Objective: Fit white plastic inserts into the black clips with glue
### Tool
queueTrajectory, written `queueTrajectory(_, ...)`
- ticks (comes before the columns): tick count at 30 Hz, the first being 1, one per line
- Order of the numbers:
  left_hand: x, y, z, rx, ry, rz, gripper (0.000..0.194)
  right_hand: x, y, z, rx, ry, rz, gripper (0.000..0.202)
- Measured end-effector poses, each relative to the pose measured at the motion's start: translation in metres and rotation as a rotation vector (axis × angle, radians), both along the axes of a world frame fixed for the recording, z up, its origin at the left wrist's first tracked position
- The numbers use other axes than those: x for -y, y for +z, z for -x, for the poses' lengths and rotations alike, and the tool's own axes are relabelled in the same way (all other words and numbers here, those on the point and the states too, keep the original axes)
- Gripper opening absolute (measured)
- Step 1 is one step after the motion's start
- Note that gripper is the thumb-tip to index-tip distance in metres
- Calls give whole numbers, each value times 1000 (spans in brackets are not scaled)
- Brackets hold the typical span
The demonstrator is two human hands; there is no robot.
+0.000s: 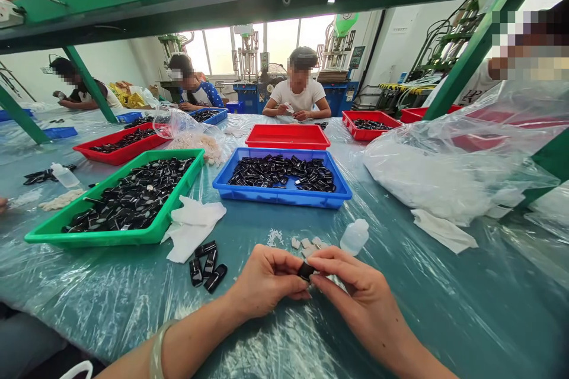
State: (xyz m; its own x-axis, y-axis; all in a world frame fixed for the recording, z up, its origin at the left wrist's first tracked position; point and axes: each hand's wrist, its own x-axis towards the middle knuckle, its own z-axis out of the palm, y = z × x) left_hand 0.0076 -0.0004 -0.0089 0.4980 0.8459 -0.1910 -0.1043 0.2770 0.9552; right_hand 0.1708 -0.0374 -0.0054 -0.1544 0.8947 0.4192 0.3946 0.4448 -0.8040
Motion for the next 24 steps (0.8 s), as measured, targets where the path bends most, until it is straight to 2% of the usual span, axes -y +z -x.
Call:
queueTrajectory(4,-4,5,1,18,39,15,20,-2,-6,0,5,-29,21,26)
queueTrajectory(7,-12,10,7,44,156,-26,24,-7,-12,0,65,-73,29,36)
queueTrajectory(10,-21,12,15,70,272,-12,23,-14,-18,0,285,-55,-70,31)
queueTrajectory(13,-26,14,20,105,325,37,24,-21,-24,2,484,-27,-161,29)
queueTrajectory(19,-28,14,22,144,341,47,28,-31,-29,11,597,-62,-161,26)
queueTrajectory(24,-27,9,22,175,330,54,28,-50,-28,23,716,-91,-142,21)
